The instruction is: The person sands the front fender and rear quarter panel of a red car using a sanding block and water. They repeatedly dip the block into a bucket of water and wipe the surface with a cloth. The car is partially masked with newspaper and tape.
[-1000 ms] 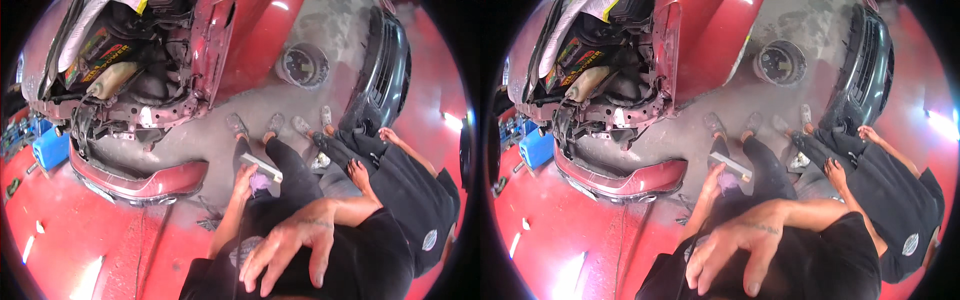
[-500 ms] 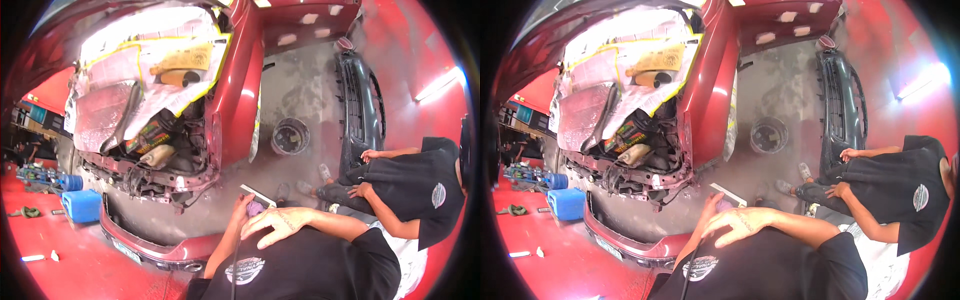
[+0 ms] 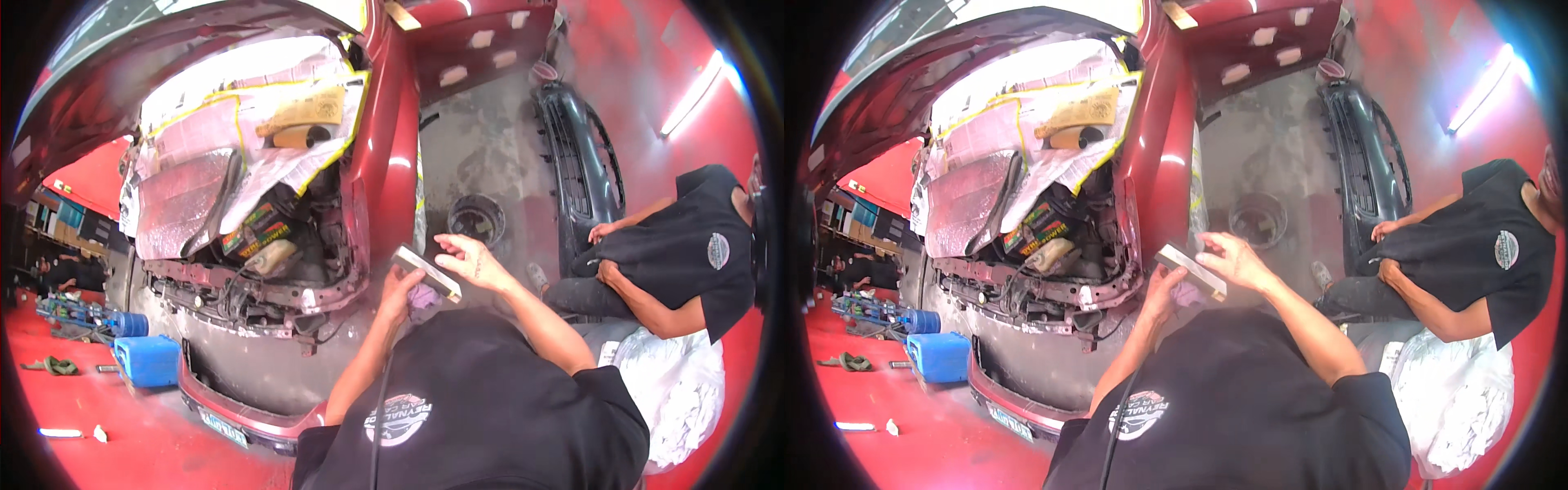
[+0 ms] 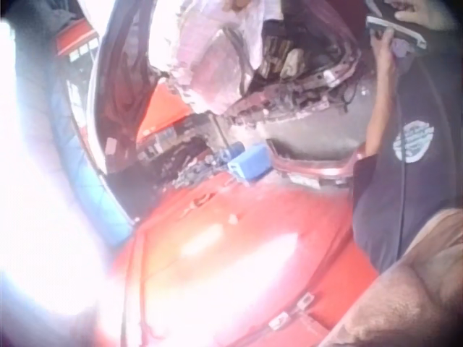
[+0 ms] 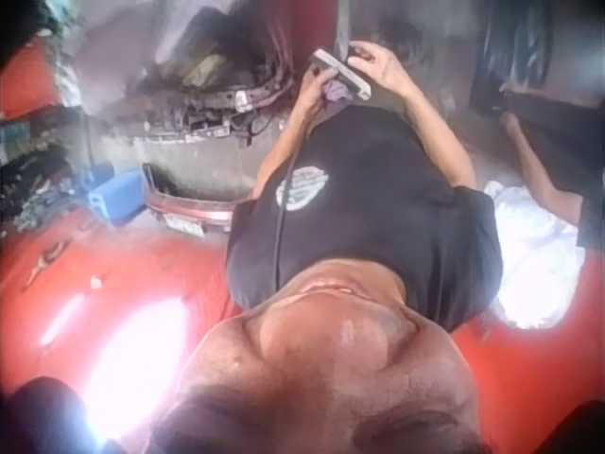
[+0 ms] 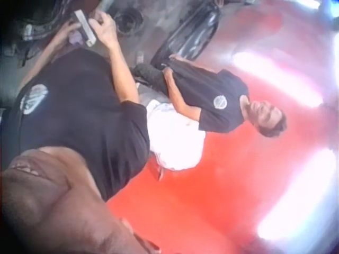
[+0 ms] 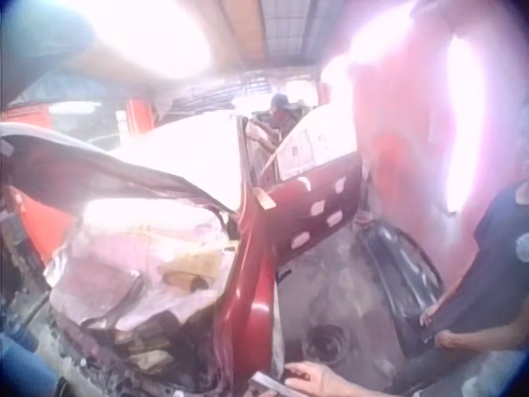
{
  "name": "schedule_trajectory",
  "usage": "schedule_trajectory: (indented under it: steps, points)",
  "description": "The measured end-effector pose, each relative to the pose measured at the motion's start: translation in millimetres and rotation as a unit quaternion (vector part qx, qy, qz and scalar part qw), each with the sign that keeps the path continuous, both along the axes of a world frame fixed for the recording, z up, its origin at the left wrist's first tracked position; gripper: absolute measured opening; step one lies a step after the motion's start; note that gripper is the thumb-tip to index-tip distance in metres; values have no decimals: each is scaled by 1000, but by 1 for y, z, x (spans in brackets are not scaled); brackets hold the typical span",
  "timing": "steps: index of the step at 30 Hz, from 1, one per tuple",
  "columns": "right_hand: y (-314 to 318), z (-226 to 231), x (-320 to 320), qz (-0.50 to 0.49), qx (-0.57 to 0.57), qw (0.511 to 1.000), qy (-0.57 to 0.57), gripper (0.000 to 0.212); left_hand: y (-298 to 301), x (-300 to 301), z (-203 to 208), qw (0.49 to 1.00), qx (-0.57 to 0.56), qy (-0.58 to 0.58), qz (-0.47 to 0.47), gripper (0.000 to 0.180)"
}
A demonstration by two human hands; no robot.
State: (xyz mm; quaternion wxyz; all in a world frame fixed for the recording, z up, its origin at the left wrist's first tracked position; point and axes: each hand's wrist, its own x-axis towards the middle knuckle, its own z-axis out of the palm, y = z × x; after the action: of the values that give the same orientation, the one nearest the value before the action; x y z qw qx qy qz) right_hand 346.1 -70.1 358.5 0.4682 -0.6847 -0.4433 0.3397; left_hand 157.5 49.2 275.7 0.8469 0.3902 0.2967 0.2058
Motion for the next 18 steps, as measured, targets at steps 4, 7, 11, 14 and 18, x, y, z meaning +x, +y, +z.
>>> schedule_trajectory:
  steps: [4,7,11,14,18]
  points:
    - [15,8,-27,53,-37,994,93,55,7,0,23,999,41,13,-8,59]
    - [14,13,-34,119,-84,988,-52,59,10,-1,19,998,56,40,-3,65]
    - [-1,9,-27,123,-61,986,-90,56,21,-18,-32,984,139,112,8,66]
    - [-22,-27,-5,110,-91,985,-100,53,27,-44,-63,949,235,210,12,73]
    - [-85,-137,42,8,-199,977,-75,56,32,-72,-66,873,360,325,-58,81]
